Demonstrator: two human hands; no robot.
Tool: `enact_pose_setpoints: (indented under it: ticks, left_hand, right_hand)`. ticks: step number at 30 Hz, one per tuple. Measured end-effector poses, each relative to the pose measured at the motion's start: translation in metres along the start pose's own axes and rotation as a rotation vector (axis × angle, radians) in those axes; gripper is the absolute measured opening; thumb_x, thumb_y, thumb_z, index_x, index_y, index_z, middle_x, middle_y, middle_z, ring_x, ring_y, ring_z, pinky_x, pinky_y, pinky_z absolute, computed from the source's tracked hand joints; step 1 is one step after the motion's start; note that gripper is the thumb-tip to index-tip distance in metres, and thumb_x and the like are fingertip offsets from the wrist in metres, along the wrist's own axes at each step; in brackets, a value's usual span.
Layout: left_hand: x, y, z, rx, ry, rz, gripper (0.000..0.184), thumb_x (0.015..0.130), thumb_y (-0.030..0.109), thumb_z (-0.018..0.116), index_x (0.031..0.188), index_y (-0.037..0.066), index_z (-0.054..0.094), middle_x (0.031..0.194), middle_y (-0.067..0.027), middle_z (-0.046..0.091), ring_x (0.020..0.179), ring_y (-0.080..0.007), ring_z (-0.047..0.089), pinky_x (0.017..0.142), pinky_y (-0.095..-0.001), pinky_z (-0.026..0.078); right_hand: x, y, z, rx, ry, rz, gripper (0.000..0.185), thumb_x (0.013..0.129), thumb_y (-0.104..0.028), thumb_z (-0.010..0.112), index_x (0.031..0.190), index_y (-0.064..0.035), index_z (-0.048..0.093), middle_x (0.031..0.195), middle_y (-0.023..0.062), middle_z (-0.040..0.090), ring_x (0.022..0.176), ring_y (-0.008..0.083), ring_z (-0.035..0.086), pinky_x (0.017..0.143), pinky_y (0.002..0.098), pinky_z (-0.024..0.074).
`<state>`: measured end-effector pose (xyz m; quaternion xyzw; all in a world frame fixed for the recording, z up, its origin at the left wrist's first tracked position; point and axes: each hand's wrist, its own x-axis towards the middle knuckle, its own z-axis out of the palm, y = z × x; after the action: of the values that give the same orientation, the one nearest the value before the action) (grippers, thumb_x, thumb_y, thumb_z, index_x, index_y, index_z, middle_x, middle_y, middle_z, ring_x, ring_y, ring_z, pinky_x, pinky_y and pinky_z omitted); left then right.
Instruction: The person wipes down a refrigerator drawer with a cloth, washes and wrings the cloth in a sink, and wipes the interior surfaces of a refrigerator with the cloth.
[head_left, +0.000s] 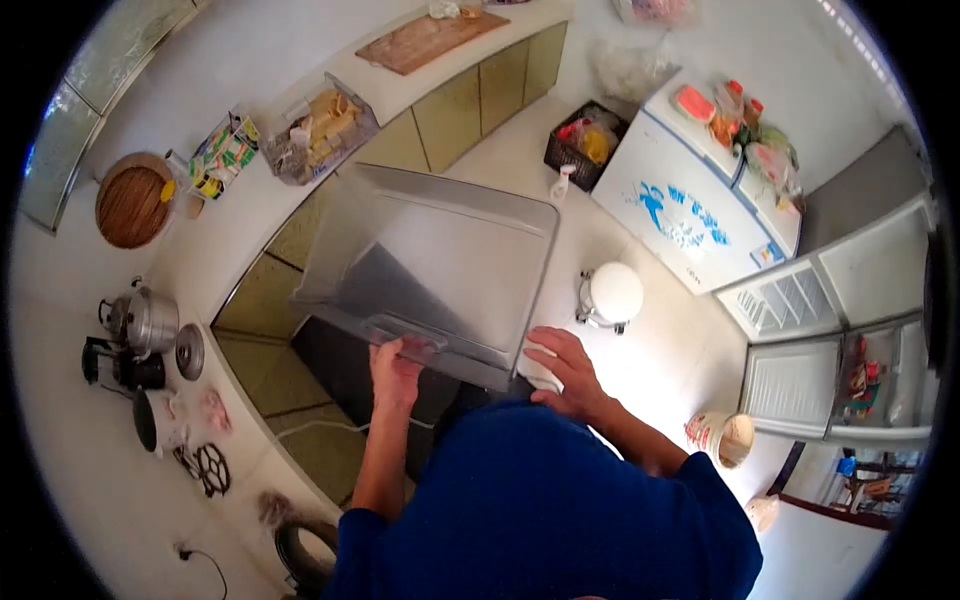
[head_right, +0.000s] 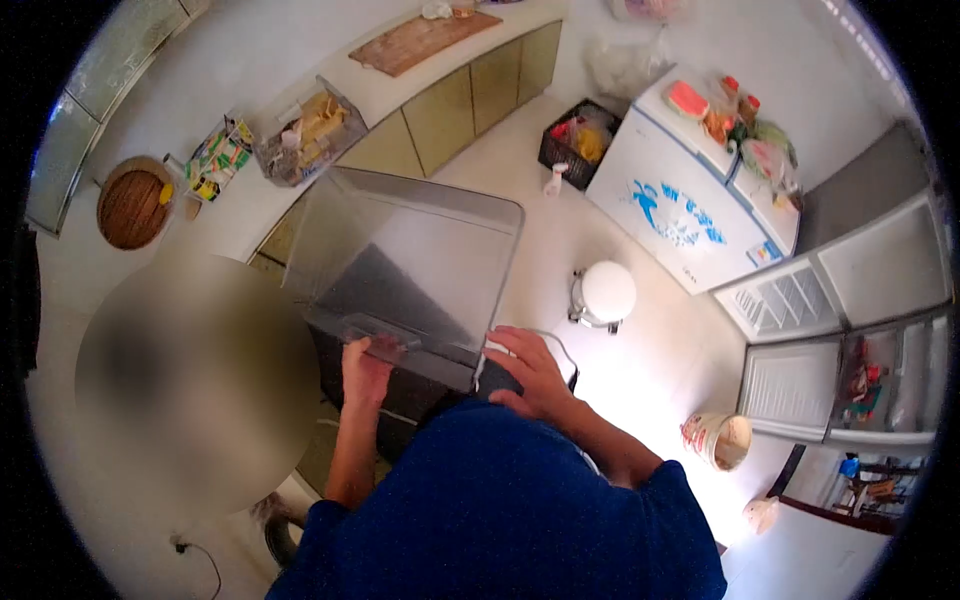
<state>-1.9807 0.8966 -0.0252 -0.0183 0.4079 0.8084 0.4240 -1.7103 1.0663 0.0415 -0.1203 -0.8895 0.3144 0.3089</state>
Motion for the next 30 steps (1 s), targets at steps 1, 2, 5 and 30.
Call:
enact_pose_setpoints:
  ticks: [1,2,5,30]
  left_hand:
    - [0.031,0.003,0.018,0.030,0.031,-0.033,0.036,0.082,0.014,0.061,0.116,0.010,0.051,0.100,-0.0108,0.061,0.098,-0.0309,0.062,0.087,-0.0540,0.053]
    - [0.059,0.009,0.032,0.064,0.067,-0.074,0.031,0.082,0.015,0.062,0.112,0.009,0.053,0.102,-0.0108,0.060,0.098,-0.0315,0.062,0.089,-0.0557,0.052]
    - [0.141,0.022,0.055,0.098,0.041,-0.189,0.030,0.083,0.016,0.063,0.110,0.009,0.053,0.099,-0.0112,0.059,0.097,-0.0318,0.062,0.087,-0.0538,0.053]
    - [0.641,0.185,0.282,0.178,-0.042,0.079,0.062,0.091,0.046,0.066,0.138,0.011,0.046,0.121,-0.0140,0.058,0.103,-0.0234,0.059,0.092,-0.0388,0.048]
  right_hand:
    - [0.029,0.009,0.002,-0.024,-0.072,-0.031,0.061,0.086,-0.051,0.067,0.126,-0.0065,0.059,0.133,0.0156,0.055,0.126,0.0353,0.051,0.107,0.0498,0.0380]
    - [0.054,0.017,0.002,-0.044,-0.148,-0.052,0.063,0.086,-0.055,0.065,0.126,-0.0070,0.059,0.134,0.0141,0.055,0.128,0.0352,0.049,0.108,0.0509,0.0354]
    - [0.113,0.037,-0.006,-0.134,-0.297,-0.019,0.069,0.077,-0.051,0.073,0.130,-0.0083,0.057,0.137,0.0118,0.054,0.134,0.0321,0.044,0.114,0.0519,0.0307]
    - [0.623,0.474,-0.019,-0.021,-0.076,-0.116,0.039,0.060,-0.026,0.090,0.085,-0.0122,0.062,0.085,0.0059,0.061,0.083,0.0273,0.056,0.078,0.0368,0.0396]
